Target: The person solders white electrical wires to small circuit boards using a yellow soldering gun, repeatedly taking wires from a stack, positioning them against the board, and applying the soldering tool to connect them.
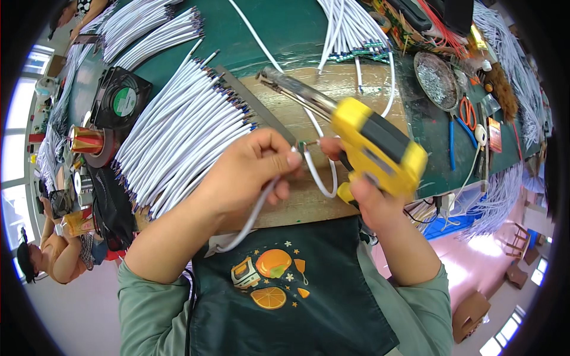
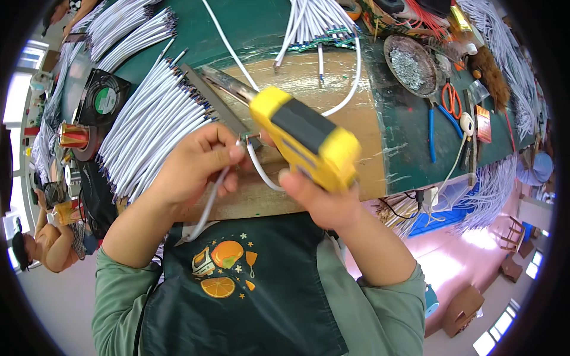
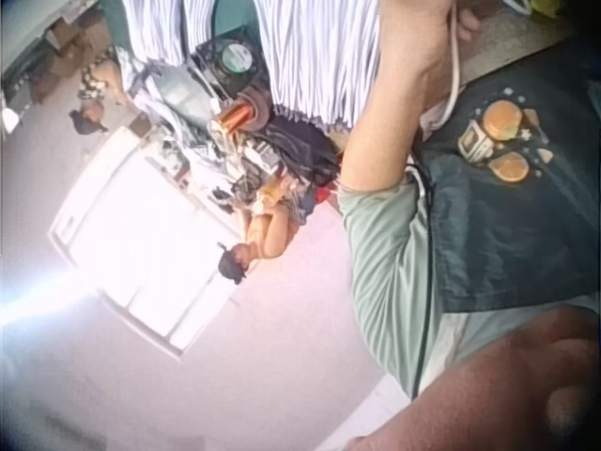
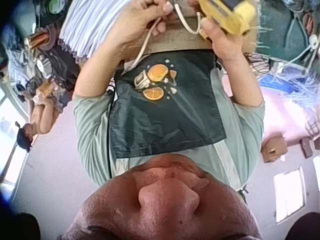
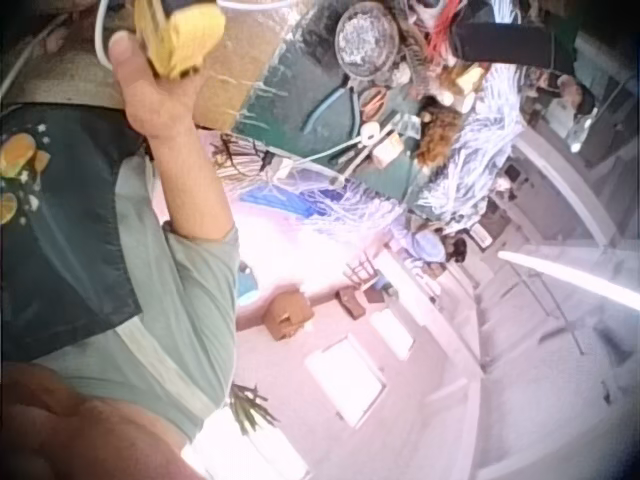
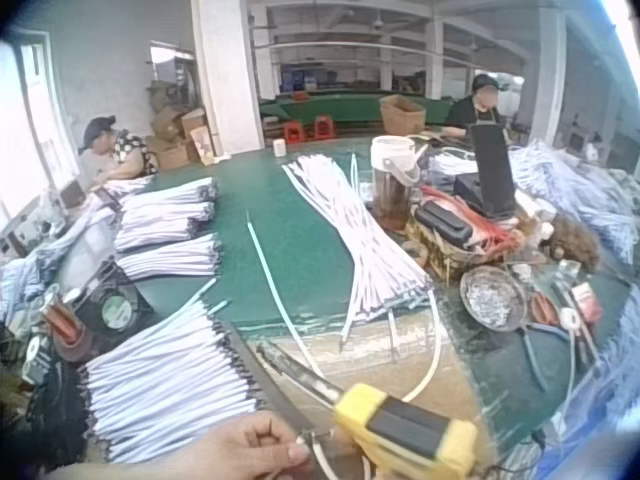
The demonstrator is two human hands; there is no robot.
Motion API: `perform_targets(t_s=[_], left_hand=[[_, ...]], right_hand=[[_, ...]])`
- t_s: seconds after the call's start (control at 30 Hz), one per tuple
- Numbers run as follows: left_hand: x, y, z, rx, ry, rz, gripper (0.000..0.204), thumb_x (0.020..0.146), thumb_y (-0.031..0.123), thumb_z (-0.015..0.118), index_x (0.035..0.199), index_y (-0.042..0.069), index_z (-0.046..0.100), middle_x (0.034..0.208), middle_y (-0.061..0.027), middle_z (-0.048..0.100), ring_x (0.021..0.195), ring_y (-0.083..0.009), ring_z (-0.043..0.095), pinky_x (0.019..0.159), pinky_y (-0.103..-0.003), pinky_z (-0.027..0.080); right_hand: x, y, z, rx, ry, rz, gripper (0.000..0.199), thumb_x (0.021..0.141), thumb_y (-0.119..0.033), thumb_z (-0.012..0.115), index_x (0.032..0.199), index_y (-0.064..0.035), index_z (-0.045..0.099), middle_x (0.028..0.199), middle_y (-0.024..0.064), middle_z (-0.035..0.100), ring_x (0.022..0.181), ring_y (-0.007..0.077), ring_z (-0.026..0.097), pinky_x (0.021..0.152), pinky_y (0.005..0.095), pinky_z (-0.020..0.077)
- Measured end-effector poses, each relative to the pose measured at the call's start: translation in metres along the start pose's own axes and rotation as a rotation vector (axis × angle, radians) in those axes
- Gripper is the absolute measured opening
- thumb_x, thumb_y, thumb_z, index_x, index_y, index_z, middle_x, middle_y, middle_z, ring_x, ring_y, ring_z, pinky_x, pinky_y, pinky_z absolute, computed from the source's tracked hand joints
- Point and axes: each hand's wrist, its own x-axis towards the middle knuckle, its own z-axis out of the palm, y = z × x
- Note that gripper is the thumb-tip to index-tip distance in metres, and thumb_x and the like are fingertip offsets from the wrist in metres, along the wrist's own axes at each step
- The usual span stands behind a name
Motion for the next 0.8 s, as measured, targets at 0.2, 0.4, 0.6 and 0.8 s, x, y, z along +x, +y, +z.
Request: perform_targets(t_s=[0.2,0.4,0.6,0.8], left_hand=[[0.018,-0.009,-0.017,0.141,0.191,0.008,0.012,0.087,0.015,0.064,0.083,0.007,0.055,0.068,0.0,0.057,0.05,-0.0054,0.048,0.043,-0.018,0.032],[0.015,-0.015,-0.012,0.322,0.185,0.034,0.014,0.083,0.014,0.067,0.081,0.003,0.058,0.061,-0.0003,0.055,0.048,-0.0067,0.048,0.043,-0.023,0.036],[0.018,-0.018,-0.023,0.341,0.189,0.053,0.012,0.085,0.01,0.067,0.084,0.003,0.057,0.063,-0.0003,0.055,0.049,-0.0058,0.047,0.043,-0.02,0.034],[0.02,-0.019,-0.022,0.474,0.185,0.115,0.012,0.085,0.01,0.067,0.088,0.002,0.06,0.066,-0.0003,0.057,0.052,-0.0058,0.049,0.045,-0.021,0.036]], right_hand=[[0.022,0.015,0.01,0.187,0.073,0.154,0.048,0.088,-0.01,0.059,0.132,0.0001,0.042,0.126,0.0146,0.054,0.112,0.0215,0.055,0.093,0.0332,0.0457],[0.032,0.014,0.015,0.164,0.102,0.268,0.049,0.089,-0.01,0.058,0.133,0.0025,0.041,0.127,0.015,0.053,0.116,0.0233,0.053,0.099,0.0365,0.0424],[0.026,0.014,0.015,0.112,0.062,0.126,0.051,0.088,-0.01,0.06,0.134,0.0009,0.04,0.128,0.0151,0.052,0.117,0.024,0.052,0.1,0.0364,0.0408],[0.022,0.019,0.02,0.001,0.037,0.174,0.045,0.087,-0.009,0.064,0.128,-0.0006,0.048,0.121,0.009,0.058,0.113,0.0169,0.054,0.096,0.0314,0.0418]])
